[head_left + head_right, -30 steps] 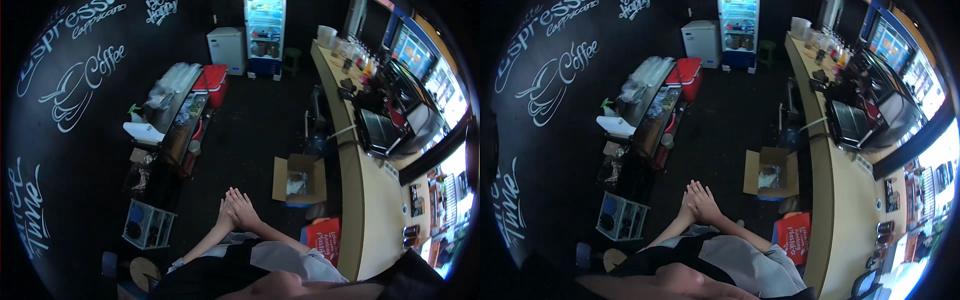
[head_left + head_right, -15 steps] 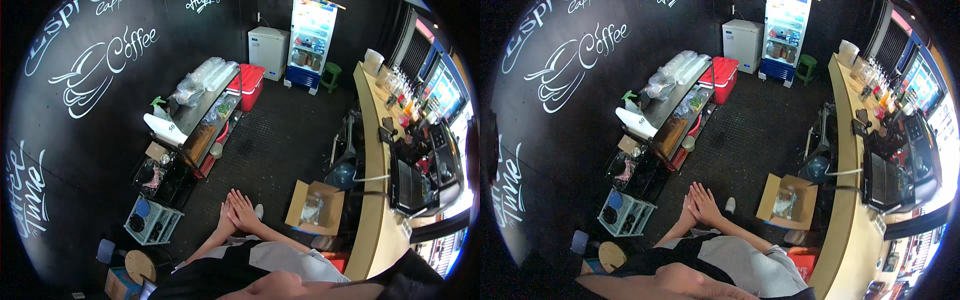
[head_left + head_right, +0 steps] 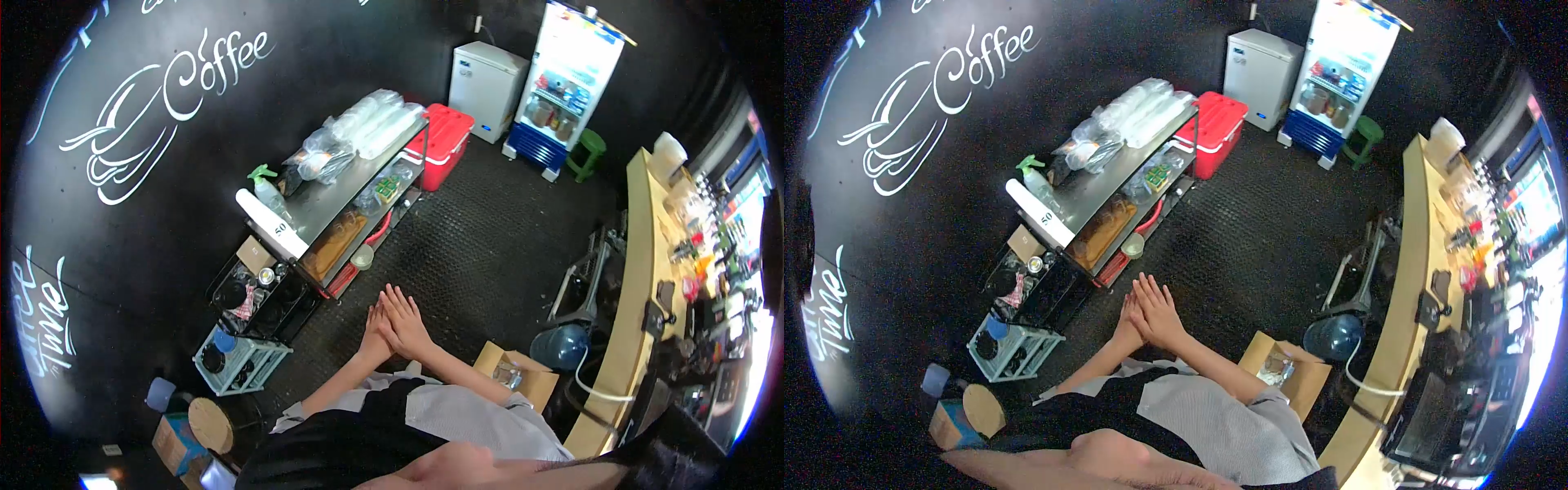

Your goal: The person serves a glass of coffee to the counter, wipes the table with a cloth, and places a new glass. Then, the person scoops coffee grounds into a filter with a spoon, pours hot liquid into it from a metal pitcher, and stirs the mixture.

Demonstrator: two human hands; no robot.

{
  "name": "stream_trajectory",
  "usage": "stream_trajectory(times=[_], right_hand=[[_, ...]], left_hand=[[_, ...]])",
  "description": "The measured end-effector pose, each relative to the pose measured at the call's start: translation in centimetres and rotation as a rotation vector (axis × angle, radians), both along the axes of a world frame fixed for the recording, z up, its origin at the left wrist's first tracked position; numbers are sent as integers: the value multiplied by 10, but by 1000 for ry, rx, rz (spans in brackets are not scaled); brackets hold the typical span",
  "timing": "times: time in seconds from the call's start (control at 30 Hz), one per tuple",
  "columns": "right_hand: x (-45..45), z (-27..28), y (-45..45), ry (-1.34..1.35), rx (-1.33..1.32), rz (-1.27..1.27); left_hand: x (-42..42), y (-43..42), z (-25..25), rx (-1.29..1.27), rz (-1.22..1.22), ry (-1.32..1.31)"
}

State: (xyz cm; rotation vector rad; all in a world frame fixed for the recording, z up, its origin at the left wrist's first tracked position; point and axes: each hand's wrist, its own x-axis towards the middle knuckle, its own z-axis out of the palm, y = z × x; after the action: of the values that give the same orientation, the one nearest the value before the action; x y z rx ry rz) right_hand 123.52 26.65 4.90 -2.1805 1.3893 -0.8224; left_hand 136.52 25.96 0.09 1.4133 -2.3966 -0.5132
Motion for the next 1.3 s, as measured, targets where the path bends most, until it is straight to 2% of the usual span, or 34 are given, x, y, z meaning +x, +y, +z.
stream_trajectory(times=[0.07,0.13,0.17,0.3,0.37,0.47,0.57,0.67,0.8,0.87,1.07,1.13,1.2,1.27,1.3], right_hand=[[3,-2,-21,0,-4,52],[9,-7,-40,-34,32,113],[12,-12,-50,-29,46,139],[26,-25,-95,-41,36,214],[34,-27,-121,-30,33,253],[47,-30,-168,-12,18,311],[61,-41,-224,34,-24,321],[80,-32,-280,77,9,323],[118,-40,-344,45,-33,368],[138,-51,-370,22,-43,357],[176,-86,-427,62,-59,453],[187,-103,-443,96,-44,493],[200,-116,-462,134,-26,551],[211,-123,-477,153,-39,613],[217,-128,-485,152,-37,644]], left_hand=[[4,-12,-8,-39,43,-18],[7,-27,-11,-8,73,-262],[10,-36,-13,-2,96,-266],[25,-66,-13,70,199,-74],[34,-85,-6,50,263,128],[45,-128,-21,57,352,40],[58,-177,-9,22,426,13],[82,-231,-12,-19,450,60],[113,-293,-28,-249,478,102],[129,-317,-30,-233,496,145],[159,-362,-68,-183,597,58],[162,-372,-80,-106,646,-63],[173,-385,-94,-92,698,-24],[182,-394,-112,209,802,248],[182,-397,-101,163,893,382]])
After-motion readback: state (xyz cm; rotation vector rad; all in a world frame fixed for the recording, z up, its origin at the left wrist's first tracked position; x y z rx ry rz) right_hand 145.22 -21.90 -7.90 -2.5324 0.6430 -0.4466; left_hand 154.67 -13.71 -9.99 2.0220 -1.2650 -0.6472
